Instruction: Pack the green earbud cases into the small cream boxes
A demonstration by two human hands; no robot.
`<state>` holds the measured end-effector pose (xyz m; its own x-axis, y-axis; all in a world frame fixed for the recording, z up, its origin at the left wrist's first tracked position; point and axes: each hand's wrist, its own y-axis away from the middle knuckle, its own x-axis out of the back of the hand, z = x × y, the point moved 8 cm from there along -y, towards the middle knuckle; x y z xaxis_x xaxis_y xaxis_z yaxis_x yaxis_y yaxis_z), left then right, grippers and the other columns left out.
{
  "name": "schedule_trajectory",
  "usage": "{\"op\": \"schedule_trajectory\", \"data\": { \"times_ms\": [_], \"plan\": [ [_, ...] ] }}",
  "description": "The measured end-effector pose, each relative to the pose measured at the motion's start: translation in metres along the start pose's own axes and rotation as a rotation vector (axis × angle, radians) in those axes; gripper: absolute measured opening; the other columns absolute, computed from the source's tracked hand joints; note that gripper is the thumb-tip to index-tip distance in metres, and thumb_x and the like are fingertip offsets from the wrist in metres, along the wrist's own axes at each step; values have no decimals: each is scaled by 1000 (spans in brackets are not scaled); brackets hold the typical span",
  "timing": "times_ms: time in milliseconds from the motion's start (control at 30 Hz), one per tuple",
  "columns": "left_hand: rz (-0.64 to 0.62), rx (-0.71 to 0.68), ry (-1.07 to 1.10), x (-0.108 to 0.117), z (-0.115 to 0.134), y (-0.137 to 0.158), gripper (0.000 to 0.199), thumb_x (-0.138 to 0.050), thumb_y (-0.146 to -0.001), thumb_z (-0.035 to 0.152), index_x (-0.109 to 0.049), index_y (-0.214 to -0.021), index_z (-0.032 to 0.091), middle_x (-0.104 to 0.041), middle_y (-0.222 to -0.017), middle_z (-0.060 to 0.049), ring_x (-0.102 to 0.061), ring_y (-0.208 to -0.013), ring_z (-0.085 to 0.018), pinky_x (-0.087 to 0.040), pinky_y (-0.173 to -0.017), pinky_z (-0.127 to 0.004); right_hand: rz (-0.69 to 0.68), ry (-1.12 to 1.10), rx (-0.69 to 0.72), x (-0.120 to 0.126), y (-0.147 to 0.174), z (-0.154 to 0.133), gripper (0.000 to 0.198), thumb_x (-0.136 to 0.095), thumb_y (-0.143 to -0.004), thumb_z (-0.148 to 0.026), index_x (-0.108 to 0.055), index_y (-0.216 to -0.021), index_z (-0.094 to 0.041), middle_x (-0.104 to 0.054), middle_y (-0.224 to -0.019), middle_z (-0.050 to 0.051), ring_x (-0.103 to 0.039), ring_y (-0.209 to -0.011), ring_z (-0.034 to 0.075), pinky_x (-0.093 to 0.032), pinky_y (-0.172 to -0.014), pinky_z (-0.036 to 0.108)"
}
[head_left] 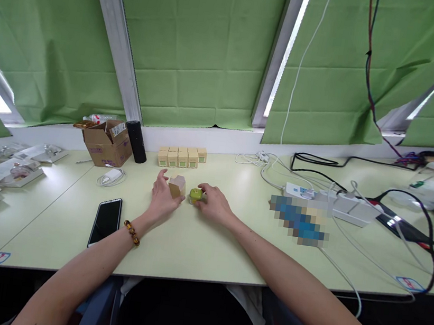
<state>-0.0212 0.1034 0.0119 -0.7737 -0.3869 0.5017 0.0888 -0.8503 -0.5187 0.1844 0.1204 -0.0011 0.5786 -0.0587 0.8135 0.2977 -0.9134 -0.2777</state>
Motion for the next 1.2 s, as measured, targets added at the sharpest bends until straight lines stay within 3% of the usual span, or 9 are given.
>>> {"op": "schedule_trajectory", "data": {
  "times_ms": [133,333,467,567,733,833,933,1067,1200],
  "plan": [
    [40,0,-12,3,5,1,102,-89,-64,42,-30,-146,25,-50,-129,-16,-50,-128,-40,-35,-109,-62,-7,0,-6,1,1,-1,52,-71,-87,-28,-56,-137,-20,-72,-125,11,-61,-117,32,-48,-89,38],
    [-47,38,105,0,3,0,78,-71,-80,22,-27,-144,26,-63,-108,-8,-66,-101,-28,-47,-96,-50,-17,-32,-24,2,-2,0,62,-77,-80,-23,-55,-138,-22,-70,-129,10,-62,-120,32,-49,-90,38],
    [-81,41,225,0,4,1,74,-66,-81,16,-28,-142,28,-58,-129,-14,-63,-111,-26,-50,-94,-45,-16,-95,-2,-1,-1,0,65,-78,-80,-20,-52,-141,-22,-66,-135,12,-60,-124,31,-50,-95,37],
    [-52,-38,181,4,10,0,67,-67,-78,15,-38,-136,27,-49,-139,-14,-57,-122,-27,-50,-100,-47,-27,-131,-7,-6,0,1,65,-76,-85,-25,-50,-144,-21,-64,-134,14,-61,-124,29,-49,-98,38],
    [0,-147,82,10,20,-3,27,-62,-87,18,-65,-113,25,-53,-131,-11,-49,-135,-29,-43,-115,-51,-10,-125,21,-8,2,0,59,-71,-90,-30,-49,-144,-21,-64,-133,15,-59,-125,30,-49,-99,39],
    [9,-151,85,11,18,-6,24,-58,-93,22,-72,-112,26,-57,-133,-11,-48,-140,-28,-41,-118,-50,25,-105,65,-6,2,-3,53,-68,-92,-31,-52,-141,-20,-66,-131,14,-58,-125,29,-49,-98,40],
    [-5,-108,119,7,9,-10,27,-54,-97,25,-74,-114,23,-67,-127,-11,-57,-130,-27,-43,-116,-50,49,-83,88,-4,-1,-3,42,-67,-92,-29,-59,-133,-22,-70,-123,12,-59,-121,29,-49,-92,39],
    [-10,-25,194,5,0,-11,31,-51,-99,27,-72,-120,20,-71,-130,-12,-65,-121,-26,-49,-109,-46,165,-176,79,13,-4,-3,34,-70,-87,-23,-64,-120,-23,-72,-116,9,-64,-107,27,-51,-89,40],
    [-22,-32,246,5,9,-6,32,-52,-100,31,-73,-120,19,-71,-132,-12,-65,-124,-26,-48,-111,-44,370,-509,87,46,2,-5,35,-71,-86,-29,-62,-120,-25,-72,-113,6,-66,-89,21,-56,-75,37]
  ]
}}
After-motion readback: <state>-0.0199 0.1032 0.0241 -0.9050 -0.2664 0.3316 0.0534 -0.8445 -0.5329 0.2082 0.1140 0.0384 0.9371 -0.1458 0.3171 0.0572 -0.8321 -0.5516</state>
